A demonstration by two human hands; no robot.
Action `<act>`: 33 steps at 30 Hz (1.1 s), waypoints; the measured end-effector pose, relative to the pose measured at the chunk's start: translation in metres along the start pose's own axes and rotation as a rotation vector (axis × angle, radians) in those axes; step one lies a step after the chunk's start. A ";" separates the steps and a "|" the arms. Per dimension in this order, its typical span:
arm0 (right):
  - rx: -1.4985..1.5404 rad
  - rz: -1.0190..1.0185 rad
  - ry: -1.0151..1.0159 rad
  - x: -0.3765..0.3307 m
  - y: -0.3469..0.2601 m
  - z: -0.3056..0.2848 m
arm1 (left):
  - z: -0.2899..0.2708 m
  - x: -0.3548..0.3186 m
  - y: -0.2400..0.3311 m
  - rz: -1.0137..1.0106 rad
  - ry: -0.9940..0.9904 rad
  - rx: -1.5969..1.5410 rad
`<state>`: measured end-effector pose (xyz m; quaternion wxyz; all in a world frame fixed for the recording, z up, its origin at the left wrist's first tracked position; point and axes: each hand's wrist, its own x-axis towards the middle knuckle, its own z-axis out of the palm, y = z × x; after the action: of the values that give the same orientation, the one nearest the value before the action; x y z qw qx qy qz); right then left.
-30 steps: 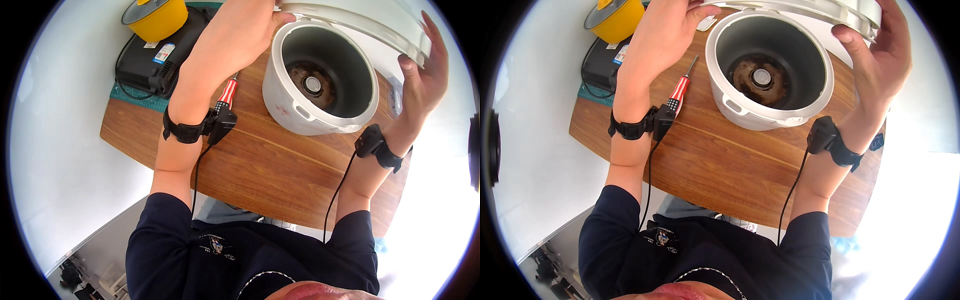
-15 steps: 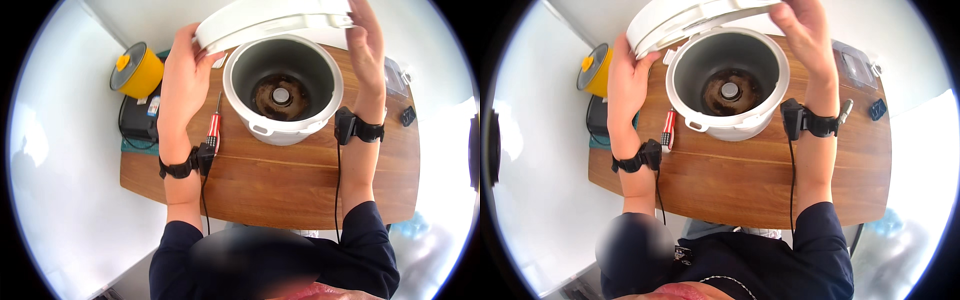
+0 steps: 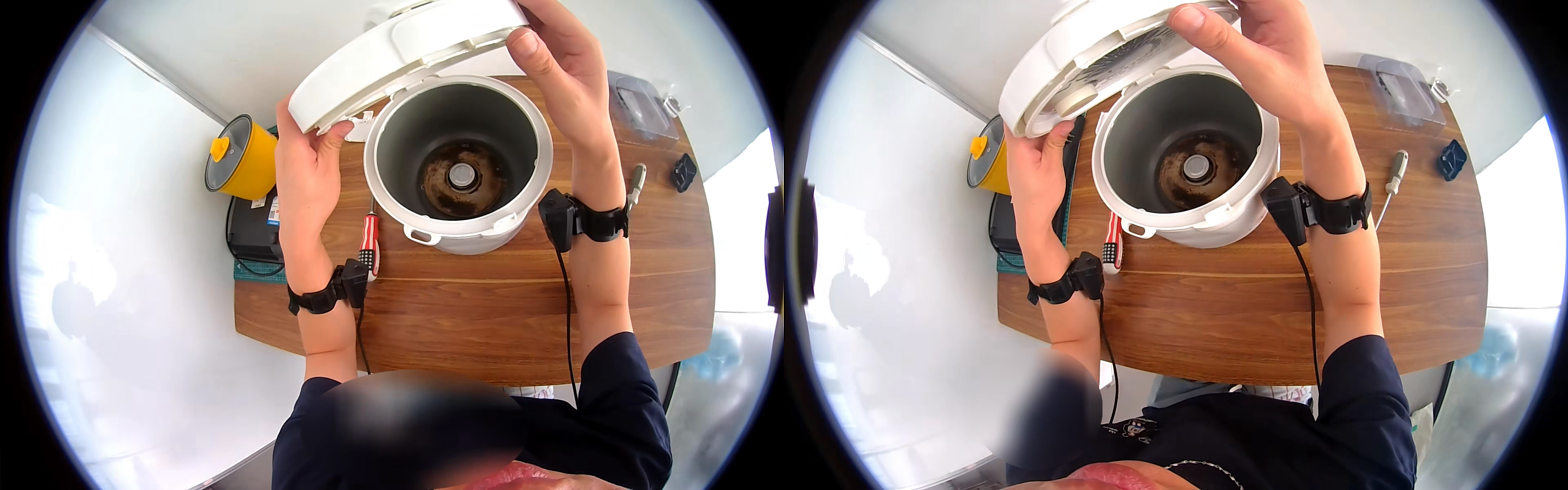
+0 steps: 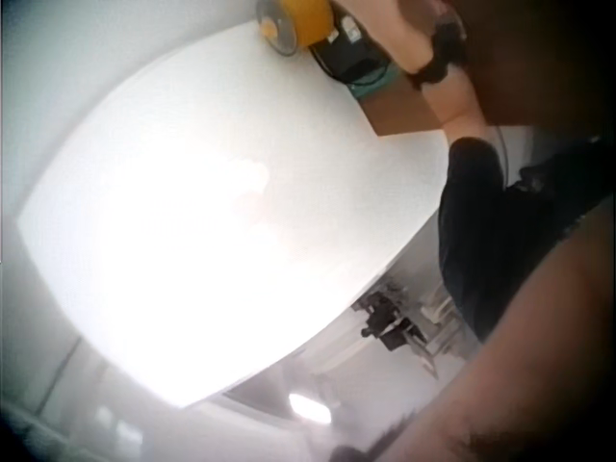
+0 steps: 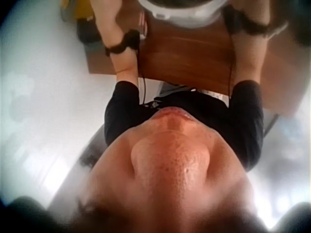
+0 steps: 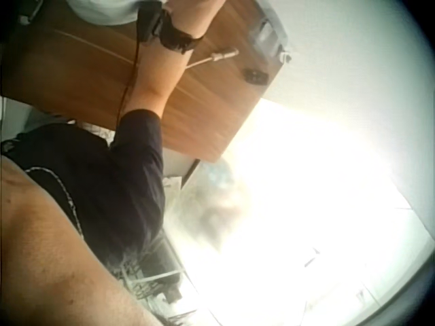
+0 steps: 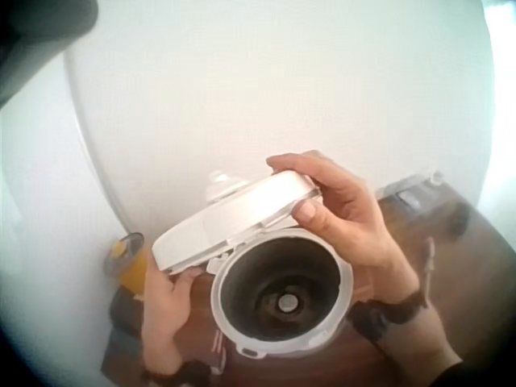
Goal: The person assembles a white rice cooker by first using a screwdriver to attach a small plastic component to the underside of the lid. They then place the lid onto the cooker body, open it to inspect the interior, and close it again. Finally, they attach a small plastic piece to the side of the cooker and secure it with the screwdriver.
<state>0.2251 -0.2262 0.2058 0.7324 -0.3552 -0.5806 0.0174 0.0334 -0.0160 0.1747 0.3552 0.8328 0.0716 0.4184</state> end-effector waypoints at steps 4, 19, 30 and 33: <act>-0.123 -0.151 -0.076 0.004 0.007 -0.011 | -0.004 0.000 -0.004 -0.018 -0.038 0.053; -0.196 -0.225 -0.051 0.004 0.023 -0.024 | 0.000 0.001 -0.004 0.180 0.008 0.309; -0.269 -0.292 0.000 0.006 0.022 -0.022 | 0.002 0.001 -0.003 0.188 0.037 0.360; -0.265 -0.290 0.020 0.006 0.021 -0.022 | 0.001 0.001 -0.007 0.180 0.028 0.339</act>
<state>0.2543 -0.2188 0.1981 0.6798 -0.3613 -0.6156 -0.1686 0.0362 -0.0107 0.1707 0.1699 0.8778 0.0714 0.4421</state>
